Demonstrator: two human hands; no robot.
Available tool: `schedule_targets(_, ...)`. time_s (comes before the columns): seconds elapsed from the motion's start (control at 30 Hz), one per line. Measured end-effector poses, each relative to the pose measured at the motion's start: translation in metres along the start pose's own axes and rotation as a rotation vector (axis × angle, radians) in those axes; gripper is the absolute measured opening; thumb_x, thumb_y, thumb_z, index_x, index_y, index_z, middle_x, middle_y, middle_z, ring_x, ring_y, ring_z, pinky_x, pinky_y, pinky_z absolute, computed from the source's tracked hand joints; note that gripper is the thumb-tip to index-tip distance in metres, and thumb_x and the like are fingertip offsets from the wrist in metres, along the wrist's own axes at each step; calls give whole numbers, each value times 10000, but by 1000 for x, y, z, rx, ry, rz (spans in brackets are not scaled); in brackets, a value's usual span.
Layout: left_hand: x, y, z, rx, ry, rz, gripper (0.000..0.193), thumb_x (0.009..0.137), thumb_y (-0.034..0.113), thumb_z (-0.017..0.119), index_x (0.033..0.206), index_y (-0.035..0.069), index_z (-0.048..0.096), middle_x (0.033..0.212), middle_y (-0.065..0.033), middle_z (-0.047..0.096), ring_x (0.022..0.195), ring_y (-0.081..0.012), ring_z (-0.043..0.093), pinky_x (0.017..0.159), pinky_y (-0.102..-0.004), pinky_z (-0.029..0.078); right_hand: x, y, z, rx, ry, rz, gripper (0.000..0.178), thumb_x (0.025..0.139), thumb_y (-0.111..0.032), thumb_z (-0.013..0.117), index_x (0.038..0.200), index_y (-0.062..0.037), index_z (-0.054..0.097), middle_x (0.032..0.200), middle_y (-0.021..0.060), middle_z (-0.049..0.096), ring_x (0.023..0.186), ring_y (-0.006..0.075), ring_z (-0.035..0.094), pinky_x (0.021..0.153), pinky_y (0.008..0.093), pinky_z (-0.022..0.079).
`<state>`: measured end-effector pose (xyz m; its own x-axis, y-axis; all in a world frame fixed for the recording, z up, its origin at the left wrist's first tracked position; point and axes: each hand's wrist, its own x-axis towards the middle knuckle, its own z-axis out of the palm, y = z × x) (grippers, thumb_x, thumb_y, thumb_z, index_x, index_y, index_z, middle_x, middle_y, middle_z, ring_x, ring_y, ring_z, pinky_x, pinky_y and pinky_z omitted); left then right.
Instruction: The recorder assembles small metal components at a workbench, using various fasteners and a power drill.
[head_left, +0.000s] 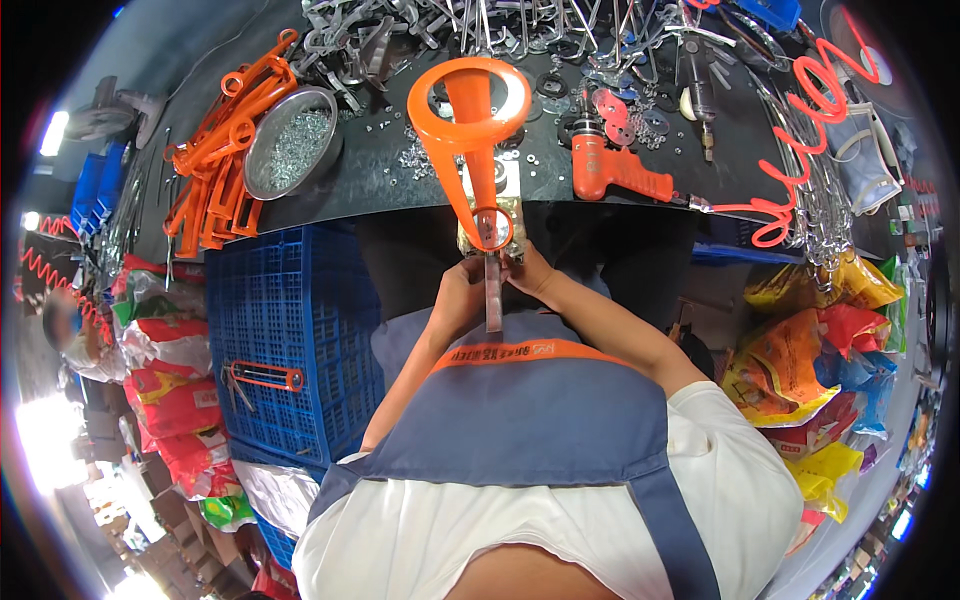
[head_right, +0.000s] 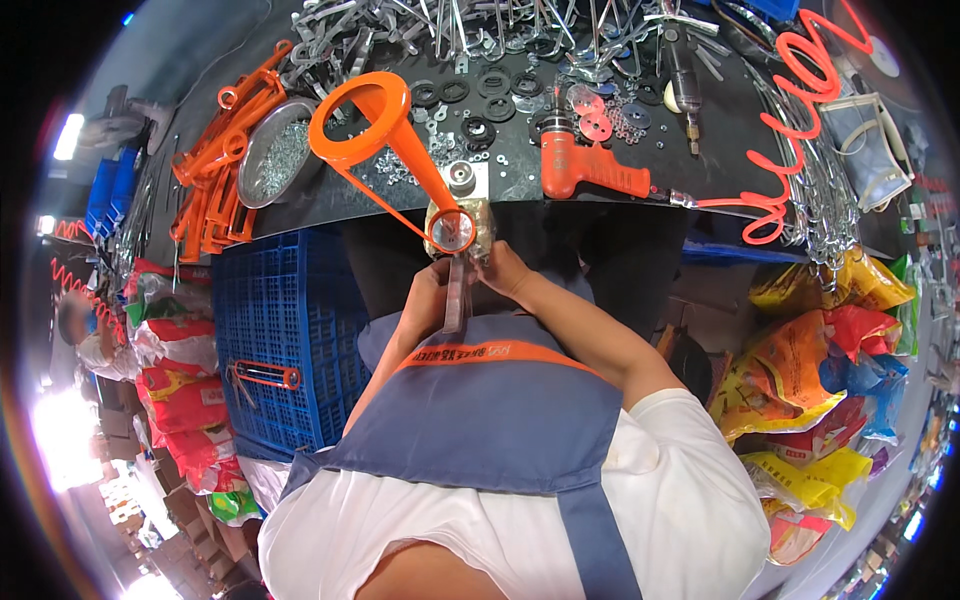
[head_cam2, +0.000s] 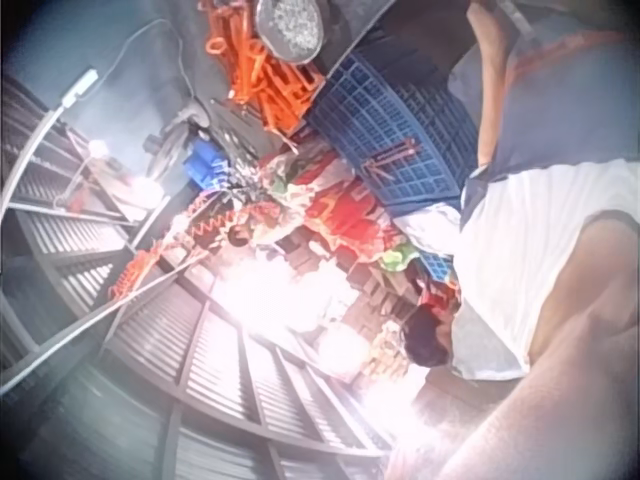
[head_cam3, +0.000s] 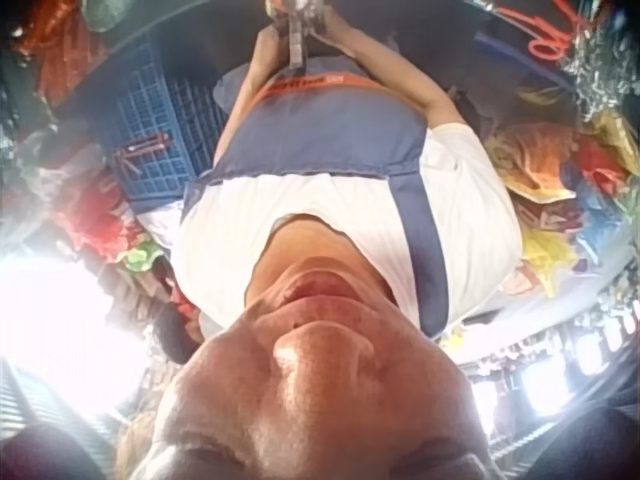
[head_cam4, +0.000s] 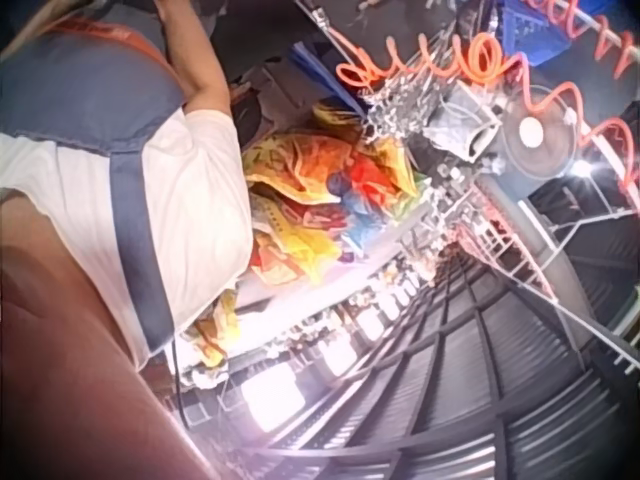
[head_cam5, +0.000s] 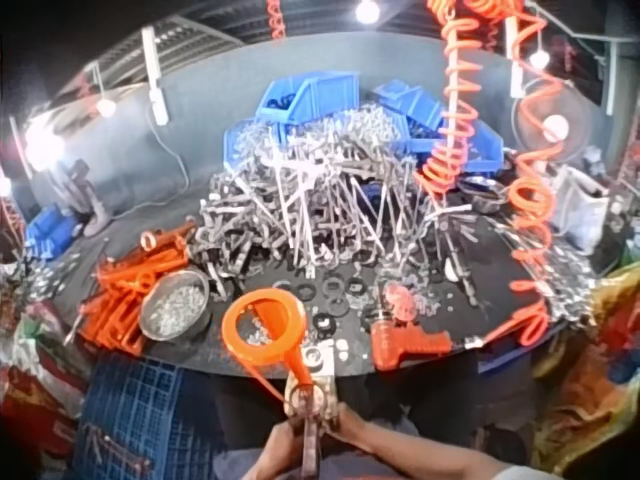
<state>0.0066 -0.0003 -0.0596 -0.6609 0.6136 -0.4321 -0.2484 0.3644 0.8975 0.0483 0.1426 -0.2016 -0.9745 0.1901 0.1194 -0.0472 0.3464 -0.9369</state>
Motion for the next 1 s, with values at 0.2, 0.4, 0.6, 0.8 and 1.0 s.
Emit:
schedule_targets(0.2,-4,-3,3,44,77,65,257,845,165,687,952,-64,639,764,-53,648,668,-72,533,621,-251,456,-2,-4,4,-63,142,-121,104,826,-119,588,873,-33,623,724,197,633,695,404,621,601,443,510)
schedule_targets(0.4,6,-12,4,53,48,25,283,840,174,692,986,-60,629,789,-60,655,678,-72,540,623,-256,463,1,-4,1,-226,201,-228,104,818,-124,584,851,-29,612,738,220,621,727,424,605,644,484,495)
schedule_targets(0.6,-7,-19,0,28,41,351,250,806,100,697,998,-43,624,763,-42,640,619,-62,502,580,-237,445,-4,-76,-51,-386,-79,-23,140,781,-85,613,910,-30,614,789,197,608,727,368,608,632,427,499)
schedule_targets(0.8,-34,20,-17,517,351,984,432,755,-35,618,1171,78,591,608,-31,521,506,-123,516,446,-255,399,0,-164,-186,-929,344,-310,403,675,36,599,1071,-6,547,1077,168,528,993,327,528,852,401,459)
schedule_targets(1.0,-26,36,-9,1118,362,935,440,784,89,614,1221,120,570,608,-24,443,483,-173,496,398,-318,396,31,-137,-212,-1146,-98,-73,626,612,-66,709,1182,26,467,1084,206,526,1037,367,495,902,424,427)
